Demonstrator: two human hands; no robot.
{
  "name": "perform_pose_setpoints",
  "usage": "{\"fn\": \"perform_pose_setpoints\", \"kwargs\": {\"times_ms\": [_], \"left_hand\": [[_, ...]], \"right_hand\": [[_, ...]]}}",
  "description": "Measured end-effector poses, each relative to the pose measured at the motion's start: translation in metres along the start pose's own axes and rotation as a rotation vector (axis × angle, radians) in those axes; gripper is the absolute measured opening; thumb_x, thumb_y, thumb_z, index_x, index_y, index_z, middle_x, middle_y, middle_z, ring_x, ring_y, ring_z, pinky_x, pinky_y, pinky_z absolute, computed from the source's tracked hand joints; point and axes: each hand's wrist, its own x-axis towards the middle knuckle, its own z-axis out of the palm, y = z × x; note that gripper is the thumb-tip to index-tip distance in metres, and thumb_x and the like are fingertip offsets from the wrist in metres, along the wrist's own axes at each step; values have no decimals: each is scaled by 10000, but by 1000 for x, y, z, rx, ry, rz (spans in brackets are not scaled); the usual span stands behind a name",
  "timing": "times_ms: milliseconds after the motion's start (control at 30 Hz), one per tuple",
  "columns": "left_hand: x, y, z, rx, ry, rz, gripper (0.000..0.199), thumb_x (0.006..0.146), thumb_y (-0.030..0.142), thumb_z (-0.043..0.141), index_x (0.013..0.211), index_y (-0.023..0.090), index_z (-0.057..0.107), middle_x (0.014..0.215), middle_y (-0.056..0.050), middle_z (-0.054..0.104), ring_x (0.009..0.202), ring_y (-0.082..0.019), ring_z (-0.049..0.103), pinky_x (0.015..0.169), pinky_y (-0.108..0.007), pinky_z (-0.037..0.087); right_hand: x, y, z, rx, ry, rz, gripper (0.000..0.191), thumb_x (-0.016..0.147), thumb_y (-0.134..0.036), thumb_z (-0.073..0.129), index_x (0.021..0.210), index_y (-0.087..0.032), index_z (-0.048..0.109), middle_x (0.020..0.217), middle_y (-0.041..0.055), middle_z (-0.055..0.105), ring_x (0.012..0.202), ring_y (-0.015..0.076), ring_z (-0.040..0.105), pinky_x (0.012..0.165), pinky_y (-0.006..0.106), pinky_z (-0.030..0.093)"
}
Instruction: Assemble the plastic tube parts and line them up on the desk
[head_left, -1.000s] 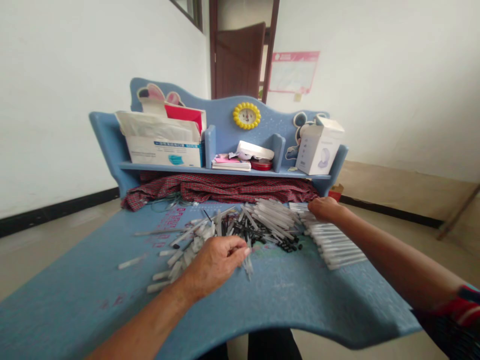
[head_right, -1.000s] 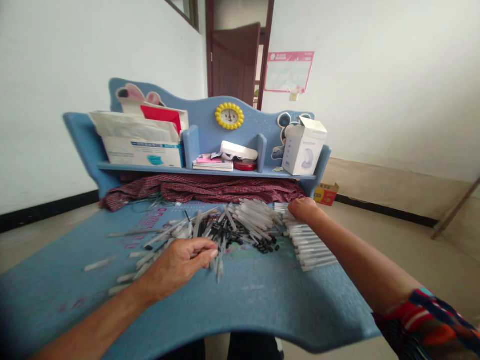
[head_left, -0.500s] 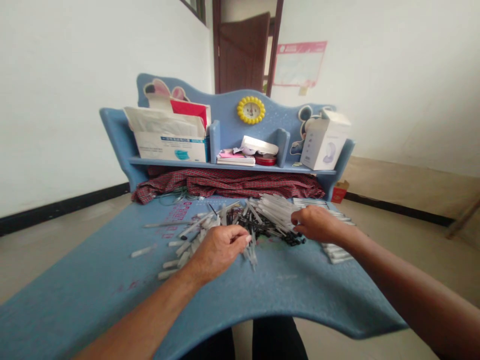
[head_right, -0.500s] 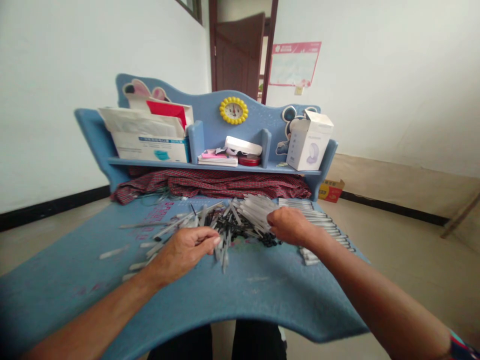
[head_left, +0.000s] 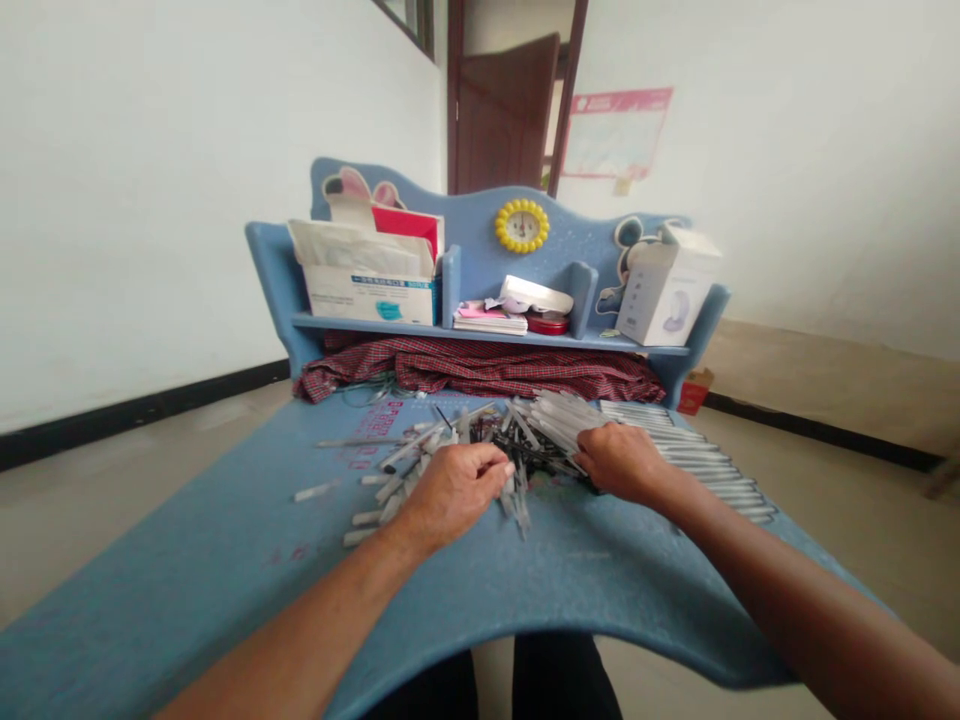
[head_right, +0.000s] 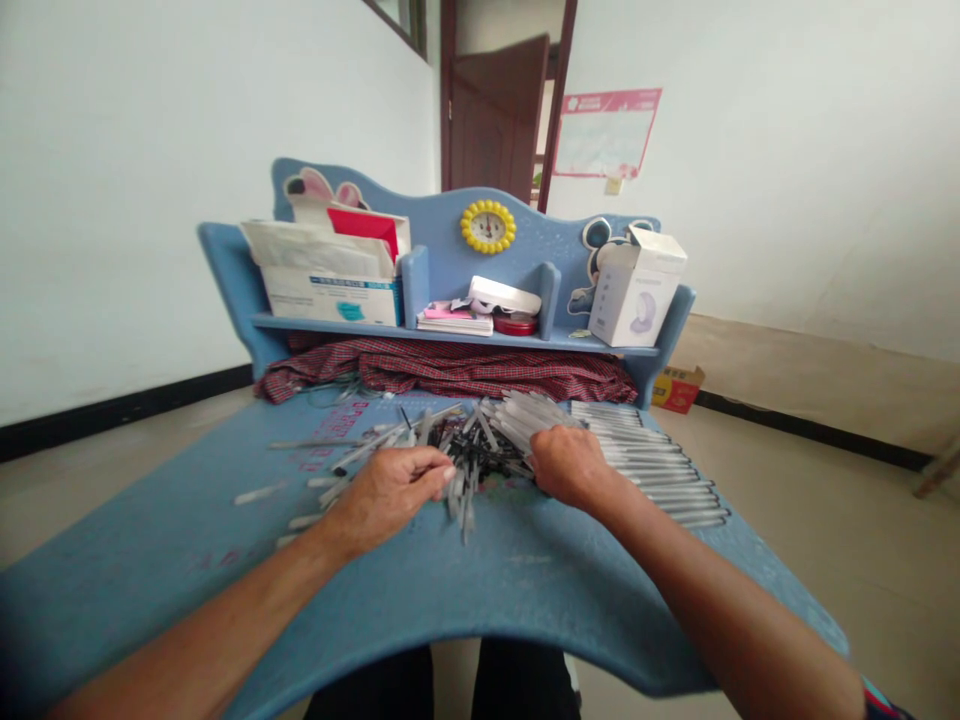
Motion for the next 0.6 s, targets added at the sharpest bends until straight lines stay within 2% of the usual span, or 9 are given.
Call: {"fn": "perform_pose_setpoints", "kwargs": {"times_ms": [233,467,600], "left_hand": [[-3,5,-2,-35,26,-3,227,736,267,477,548,168,558,488,45,474,497,-103,435,526,-212,313],[-3,3,-1,-22,16,-4,225,737,254,478,536,175,540,477,51,452,492,-104,423,528,-217,301],[-2,1,0,-27,27,-3,222,737,256,486,544,172,556,476,49,457,491,-103,422,528,-219,303]], "right_hand": [[8,-2,10,-16,-56,50,300,830,-227,411,912,-135,683,882,197,683,834,303,657,673,366,493],[10,-6,12,21,-76,50,300,794,-290,445,900,-151,689,902,161,694,830,277,656,675,333,480],[8,-2,7,87,-24,64,286,774,-281,446,864,-161,690,873,138,698,831,253,649,649,288,448]]}}
